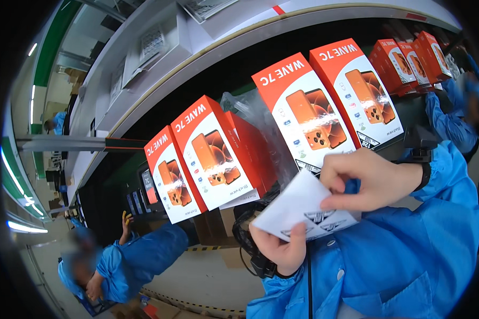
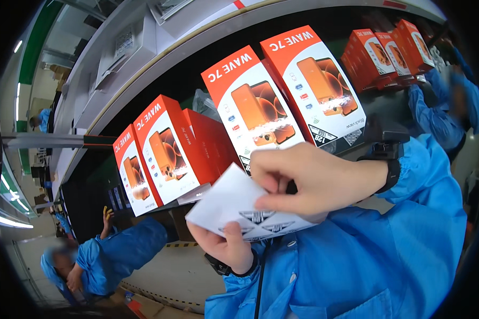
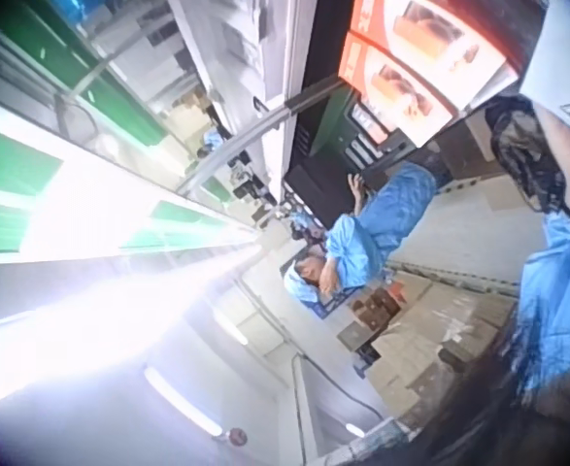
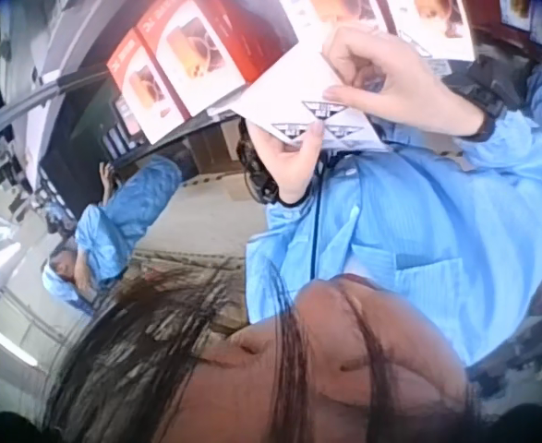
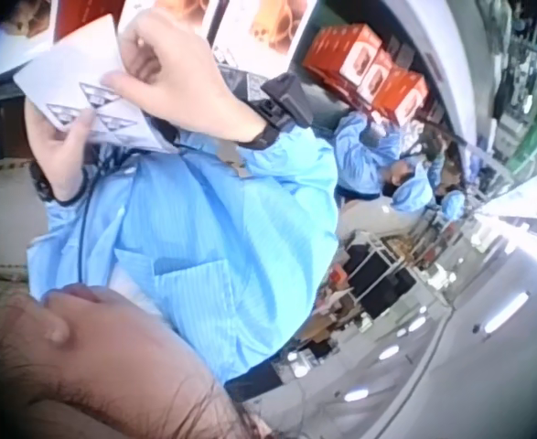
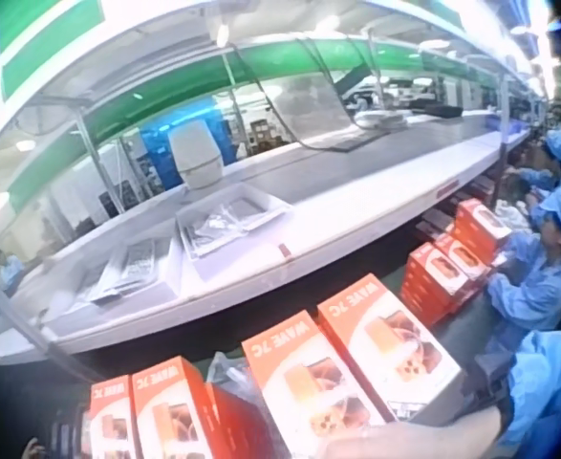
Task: Labeling and packaging electronic device boxes on a production line.
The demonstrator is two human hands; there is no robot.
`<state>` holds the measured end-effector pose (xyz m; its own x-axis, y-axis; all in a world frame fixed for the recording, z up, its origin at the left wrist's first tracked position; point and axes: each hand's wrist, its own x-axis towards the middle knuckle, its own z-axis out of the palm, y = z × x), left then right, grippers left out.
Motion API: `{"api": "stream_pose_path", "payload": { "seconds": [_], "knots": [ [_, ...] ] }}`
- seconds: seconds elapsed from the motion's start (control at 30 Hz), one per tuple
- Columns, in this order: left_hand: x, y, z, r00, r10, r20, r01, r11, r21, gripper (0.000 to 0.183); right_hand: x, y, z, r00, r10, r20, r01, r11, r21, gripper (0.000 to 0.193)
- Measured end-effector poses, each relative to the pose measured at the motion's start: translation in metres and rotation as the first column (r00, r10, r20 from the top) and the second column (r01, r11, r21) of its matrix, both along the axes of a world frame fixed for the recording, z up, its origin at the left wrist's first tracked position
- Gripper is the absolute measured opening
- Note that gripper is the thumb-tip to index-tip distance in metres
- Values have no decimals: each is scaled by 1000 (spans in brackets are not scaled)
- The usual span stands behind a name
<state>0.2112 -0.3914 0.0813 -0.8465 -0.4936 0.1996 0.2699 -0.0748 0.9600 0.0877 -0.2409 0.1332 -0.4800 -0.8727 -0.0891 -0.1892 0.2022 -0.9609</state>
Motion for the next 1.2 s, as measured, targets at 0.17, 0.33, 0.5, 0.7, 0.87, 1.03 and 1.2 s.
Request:
{"api": "stream_pose_path", "payload": {
  "seconds": [0.17, 0.33, 0.5, 0.7, 0.87, 1.03, 1.2],
  "knots": [
    [5, 4, 1, 993, -58, 102, 44, 989, 139, 58, 5, -10, -7, 896, -236, -377, 154, 959, -236, 18],
    [19, -7, -2, 999, 25, 27, -28, 991, 129, 54, 18, -23, -16, 800, -177, -573, 48, 971, -234, 25],
    [30, -28, -9, 995, 63, -77, -62, 998, 13, 48, 29, -45, -13, 875, -100, -474, -3, 977, -211, 19],
    [43, -59, -11, 993, 78, -89, -77, 997, 8, 43, 40, -81, -12, 863, -71, -500, -4, 989, -147, 17],
    [49, -82, -11, 989, 144, 32, -145, 989, 18, 43, 47, -115, -17, 839, -54, -541, -1, 995, -101, 15],
    [48, -112, -16, 910, 399, 112, -387, 915, -116, 44, 53, -141, 0, 814, 63, -578, -103, 994, -37, 15],
    [56, -154, -22, 902, 426, 73, -424, 905, -44, 48, -3, -169, 17, 976, 136, -168, -105, 978, 181, 12]
  ]
}}
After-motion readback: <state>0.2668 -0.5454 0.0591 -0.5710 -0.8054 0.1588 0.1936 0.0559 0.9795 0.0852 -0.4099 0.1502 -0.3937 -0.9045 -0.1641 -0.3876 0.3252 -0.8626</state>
